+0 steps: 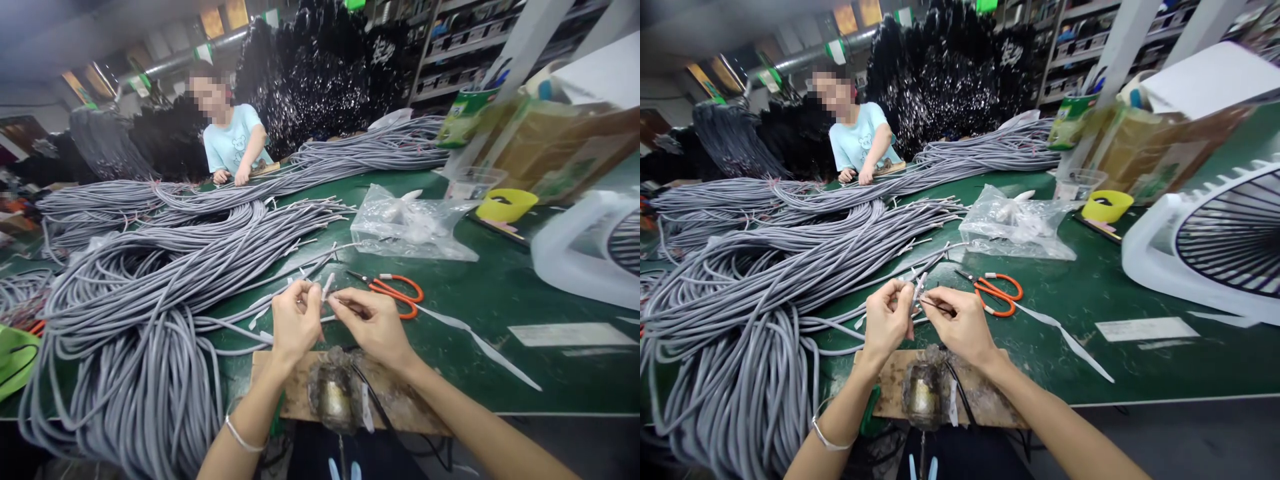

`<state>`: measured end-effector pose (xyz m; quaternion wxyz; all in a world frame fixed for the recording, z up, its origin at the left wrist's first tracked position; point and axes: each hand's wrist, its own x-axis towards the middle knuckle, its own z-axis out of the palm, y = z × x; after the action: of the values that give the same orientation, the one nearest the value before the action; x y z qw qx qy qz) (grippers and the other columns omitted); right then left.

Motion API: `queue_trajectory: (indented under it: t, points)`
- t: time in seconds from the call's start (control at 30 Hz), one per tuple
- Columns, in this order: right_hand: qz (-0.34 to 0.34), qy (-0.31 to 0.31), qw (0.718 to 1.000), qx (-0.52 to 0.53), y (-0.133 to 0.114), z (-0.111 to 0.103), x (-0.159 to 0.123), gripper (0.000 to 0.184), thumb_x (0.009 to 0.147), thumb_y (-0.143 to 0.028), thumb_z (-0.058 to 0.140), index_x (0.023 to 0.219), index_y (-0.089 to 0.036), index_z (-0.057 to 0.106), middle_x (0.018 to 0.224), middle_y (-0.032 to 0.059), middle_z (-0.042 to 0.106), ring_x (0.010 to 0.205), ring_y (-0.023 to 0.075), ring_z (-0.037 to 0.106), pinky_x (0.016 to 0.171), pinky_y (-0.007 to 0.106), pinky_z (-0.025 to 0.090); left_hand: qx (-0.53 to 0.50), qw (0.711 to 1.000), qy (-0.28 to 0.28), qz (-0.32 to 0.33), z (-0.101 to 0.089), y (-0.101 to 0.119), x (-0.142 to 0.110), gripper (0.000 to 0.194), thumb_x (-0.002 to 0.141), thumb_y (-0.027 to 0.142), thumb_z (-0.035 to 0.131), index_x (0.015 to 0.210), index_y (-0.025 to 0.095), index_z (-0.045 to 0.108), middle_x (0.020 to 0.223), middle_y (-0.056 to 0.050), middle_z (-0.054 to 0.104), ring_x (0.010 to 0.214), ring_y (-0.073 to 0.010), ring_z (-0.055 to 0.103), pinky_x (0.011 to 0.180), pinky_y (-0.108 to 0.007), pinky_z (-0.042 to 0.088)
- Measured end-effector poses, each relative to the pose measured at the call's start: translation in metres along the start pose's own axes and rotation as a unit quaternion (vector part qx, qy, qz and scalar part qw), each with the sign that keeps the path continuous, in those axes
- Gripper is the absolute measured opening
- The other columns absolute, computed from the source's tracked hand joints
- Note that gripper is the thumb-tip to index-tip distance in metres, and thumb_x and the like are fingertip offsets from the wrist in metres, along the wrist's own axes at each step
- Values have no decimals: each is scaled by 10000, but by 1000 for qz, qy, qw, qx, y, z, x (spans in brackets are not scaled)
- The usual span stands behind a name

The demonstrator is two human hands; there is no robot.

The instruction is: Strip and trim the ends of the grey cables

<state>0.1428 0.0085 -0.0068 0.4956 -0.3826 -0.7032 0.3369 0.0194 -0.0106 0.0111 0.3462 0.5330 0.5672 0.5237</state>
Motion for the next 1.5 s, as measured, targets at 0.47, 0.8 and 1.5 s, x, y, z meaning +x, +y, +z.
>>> queue_trajectory:
  t: [0.47,0.8,1.5]
  points:
    - [39,-29,996,79,-1,0,7,245,767,-353,522,648,-149,589,511,1,535,450,100,470,425,201,396,-250,957,-86,-122,7,-8,12,475,605,595,629,627,175,409,369,98,424,231,-21,313,256,-139,201]
    - [91,-59,982,156,-1,0,14,296,730,-413,561,596,-149,553,485,-35,439,437,81,381,424,214,331,-351,919,-144,-105,-2,-2,12,423,605,505,698,681,154,475,438,69,423,326,-44,366,302,-151,240]
    - [98,-75,982,144,-4,7,42,345,700,-471,574,560,-159,524,553,-9,479,504,96,425,454,205,373,-555,820,-95,-103,-20,1,14,310,627,279,759,744,175,491,858,4,508,604,-74,465,498,-181,334]
